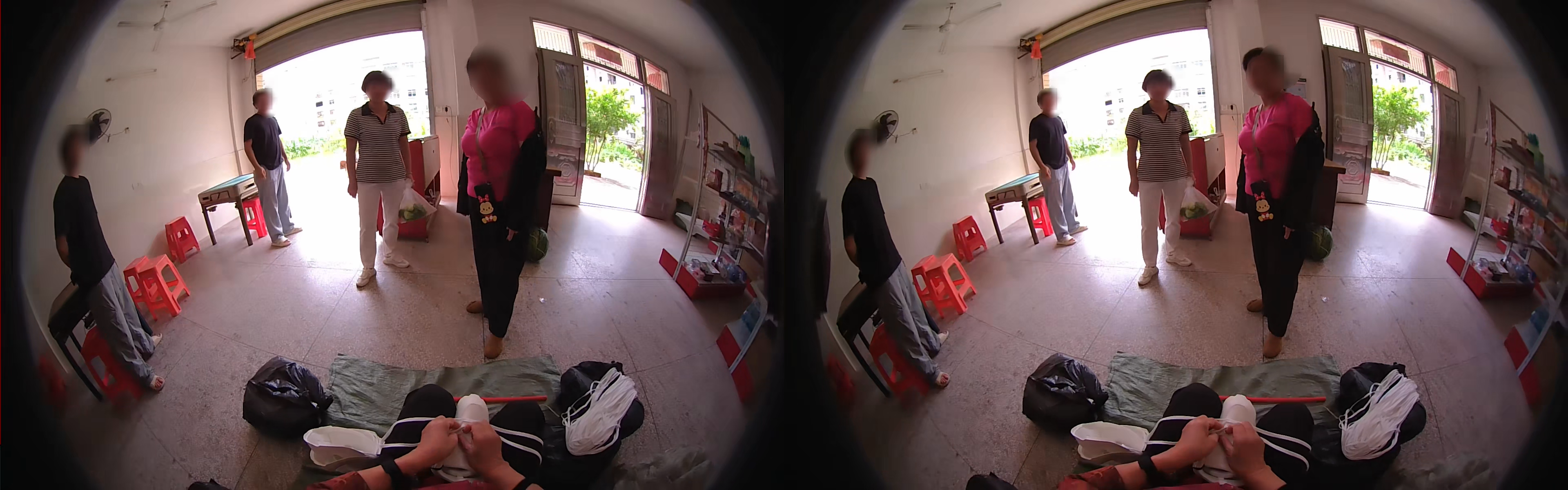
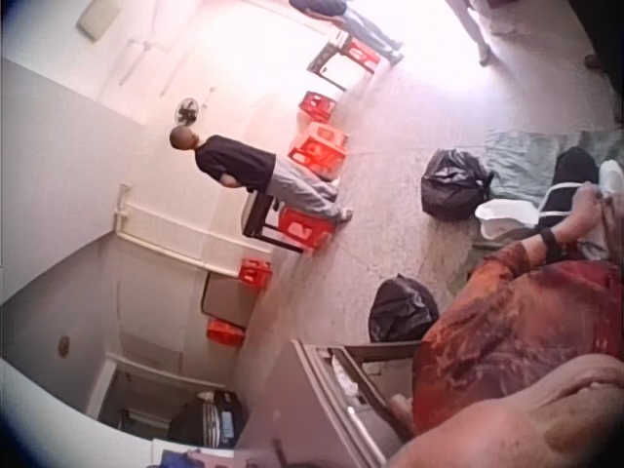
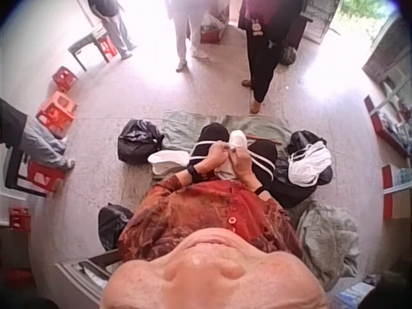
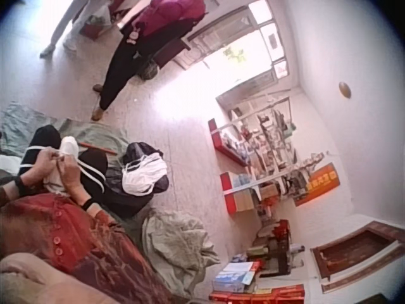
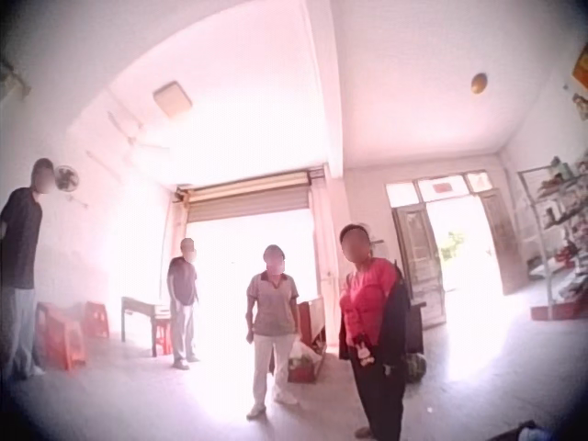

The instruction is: Manually lacing a white shoe with white laces while seated.

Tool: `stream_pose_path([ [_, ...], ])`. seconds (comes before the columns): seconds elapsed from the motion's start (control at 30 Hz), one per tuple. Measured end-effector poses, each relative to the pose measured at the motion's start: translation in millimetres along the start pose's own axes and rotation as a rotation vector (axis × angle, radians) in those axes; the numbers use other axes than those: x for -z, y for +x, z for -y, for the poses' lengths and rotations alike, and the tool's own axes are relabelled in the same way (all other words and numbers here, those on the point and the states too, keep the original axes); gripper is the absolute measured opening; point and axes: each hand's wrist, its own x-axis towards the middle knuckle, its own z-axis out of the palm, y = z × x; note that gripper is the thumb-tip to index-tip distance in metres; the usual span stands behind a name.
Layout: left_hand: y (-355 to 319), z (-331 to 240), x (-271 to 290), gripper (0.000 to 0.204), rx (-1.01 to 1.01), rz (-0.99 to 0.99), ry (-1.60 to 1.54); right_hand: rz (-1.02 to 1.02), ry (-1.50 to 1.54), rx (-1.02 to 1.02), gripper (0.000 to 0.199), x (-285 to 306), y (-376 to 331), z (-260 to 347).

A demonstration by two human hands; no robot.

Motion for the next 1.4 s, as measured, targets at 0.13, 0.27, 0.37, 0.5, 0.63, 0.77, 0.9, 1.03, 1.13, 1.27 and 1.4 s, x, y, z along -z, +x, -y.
stream_pose_path([
  [0.13, 4.6, -1.0, 2.8, 0.02, -0.093, -0.006, -0.014, -0.02, 0.015, 0.032, 0.022, 0.6, 3.6, -2.1],
  [0.27, 6.3, 2.4, 0.3, 0.018, -0.135, -0.013, 0.003, -0.019, 0.031, -0.032, 0.016, 1.7, 8.3, -1.7],
  [0.37, 0.5, -7.6, 5.1, 0.022, -0.047, 0.01, 0.12, 0.029, -0.024, 0.001, 0.016, -0.4, 9.2, 0.4],
  [0.5, -3.1, -5.7, 2.5, 0.023, -0.145, -0.017, 0.211, 0.009, 0.004, 0.104, 0.017, 27.5, 4.9, 10.2],
  [0.63, 5.9, -20.5, 8.9, 0.034, -0.202, -0.002, 0.233, 0.189, 0.413, -0.428, 0.012, 88.2, 14.6, 3.0],
  [0.77, 17.5, -24.7, 1.0, 0.057, -0.202, 0.054, 0.296, 0.216, 0.333, -0.362, 0.031, 68.3, 11.2, -5.4],
  [0.9, 23.5, -20.6, -3.4, 0.053, -0.147, 0.052, 0.261, 0.302, -0.005, -0.045, 0.046, 54.9, 7.0, -8.7],
  [1.03, 18.1, -22.7, -9.5, 0.051, -0.183, 0.0, 0.314, 0.293, -0.195, -0.018, 0.03, 48.2, 0.8, -18.1],
  [1.13, 13.5, -32.9, -13.5, 0.041, -0.267, -0.089, 0.301, 0.219, -0.222, -0.024, 0.02, 46.9, -1.0, -22.1],
  [1.27, 10.1, -41.2, -19.8, 0.028, -0.369, -0.069, 0.435, 0.221, -0.053, -0.042, 0.009, 47.3, -0.5, -26.0],
  [1.4, 8.2, -39.8, -32.8, 0.017, -0.447, -0.063, 0.581, 0.23, 0.057, -0.078, 0.012, 50.9, -8.3, -34.7],
])
